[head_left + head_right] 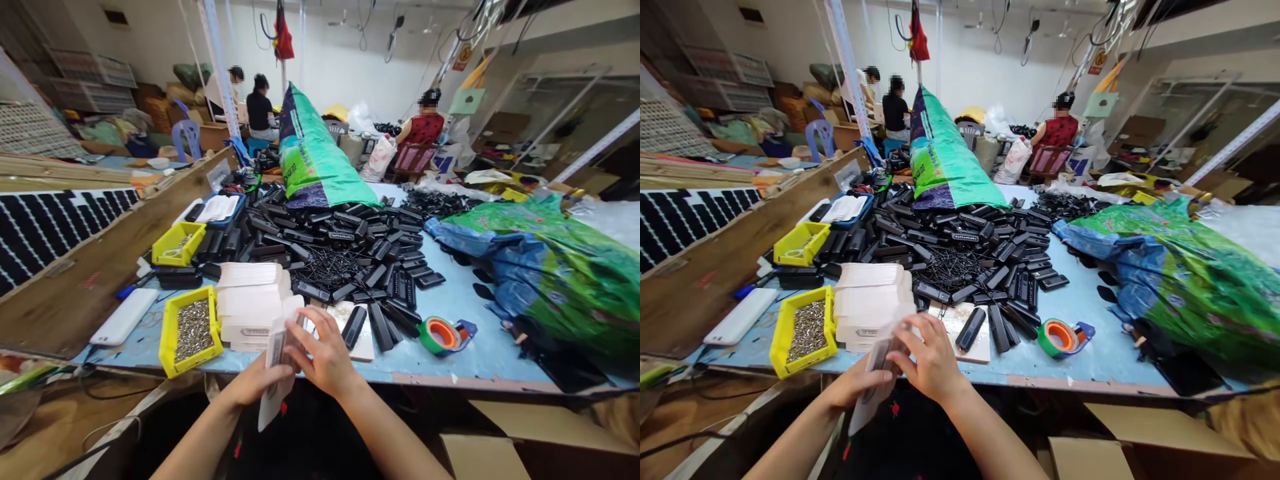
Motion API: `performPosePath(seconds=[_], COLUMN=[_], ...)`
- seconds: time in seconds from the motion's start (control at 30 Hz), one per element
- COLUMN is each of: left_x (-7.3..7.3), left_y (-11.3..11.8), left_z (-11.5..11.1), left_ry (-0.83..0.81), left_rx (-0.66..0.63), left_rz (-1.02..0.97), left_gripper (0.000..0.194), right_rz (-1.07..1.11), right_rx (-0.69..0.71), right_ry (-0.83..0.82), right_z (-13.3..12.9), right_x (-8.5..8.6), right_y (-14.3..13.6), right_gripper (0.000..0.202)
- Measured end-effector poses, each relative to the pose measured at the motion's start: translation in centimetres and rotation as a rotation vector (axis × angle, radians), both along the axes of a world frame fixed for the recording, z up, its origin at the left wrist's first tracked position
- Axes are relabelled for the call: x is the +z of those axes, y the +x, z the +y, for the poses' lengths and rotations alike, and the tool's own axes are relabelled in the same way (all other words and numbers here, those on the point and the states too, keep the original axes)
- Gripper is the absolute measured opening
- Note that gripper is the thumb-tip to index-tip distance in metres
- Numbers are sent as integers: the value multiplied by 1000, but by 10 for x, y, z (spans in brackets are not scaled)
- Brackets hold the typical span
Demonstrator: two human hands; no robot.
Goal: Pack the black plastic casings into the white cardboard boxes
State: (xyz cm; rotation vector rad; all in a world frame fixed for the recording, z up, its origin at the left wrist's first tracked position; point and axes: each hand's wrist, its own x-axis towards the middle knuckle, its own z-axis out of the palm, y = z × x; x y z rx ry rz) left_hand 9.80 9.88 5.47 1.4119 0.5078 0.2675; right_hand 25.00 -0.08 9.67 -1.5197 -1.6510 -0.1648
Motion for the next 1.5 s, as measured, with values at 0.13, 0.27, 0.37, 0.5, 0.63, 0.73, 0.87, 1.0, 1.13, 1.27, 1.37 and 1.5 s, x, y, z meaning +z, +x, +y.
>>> performPosePath(seconds=[0.13, 0.27, 0.37, 0.5, 0.63, 0.73, 0.87, 1.0, 1.13, 1.27, 1.37, 1.5], left_x=[-7, 6, 22, 24, 9, 3, -6, -20, -21, -13, -7, -3], left_y=[-10, -18, -13, 4, 15, 17, 13, 2, -6, 5, 20, 28], left_z=[-3, -5, -12, -27, -39, -42, -38, -21, 3, 9, -3, -21], left_ry=[139, 503, 672, 639, 496, 406, 378, 132, -570, -843, -887, -920], left_rx=[-116, -160, -310, -228, 28, 15, -23, 152, 329, 696, 875, 709], left_rz=[80, 309, 157, 138, 187, 194, 208, 217, 69, -149, -182, -103], left_gripper=[90, 98, 50, 60, 101, 108, 104, 102, 77, 34, 27, 29], right_rz=[111, 438, 990, 1135, 844, 909, 705, 254, -111, 184, 703, 639], right_rx=[117, 160, 123, 246, 399, 295, 149, 213, -52, -57, -73, -41], right_ry=[-226, -269, -147, -239, -145, -191, -110, -382, -707, -526, -39, 64], right_z=[-25, -38, -32, -25, -30, -33, -36, -41, -50, -48, -35, -17], right_x=[-13, -33, -48, -54, -45, -42, -46, -53, -59, -50, -35, -22], right_y=[6, 9, 7, 2, 1, -9, -23, 26, 105, 106, 59, 11], right_gripper=[10, 21, 32, 44, 41, 28, 34, 43, 53, 34, 40, 43])
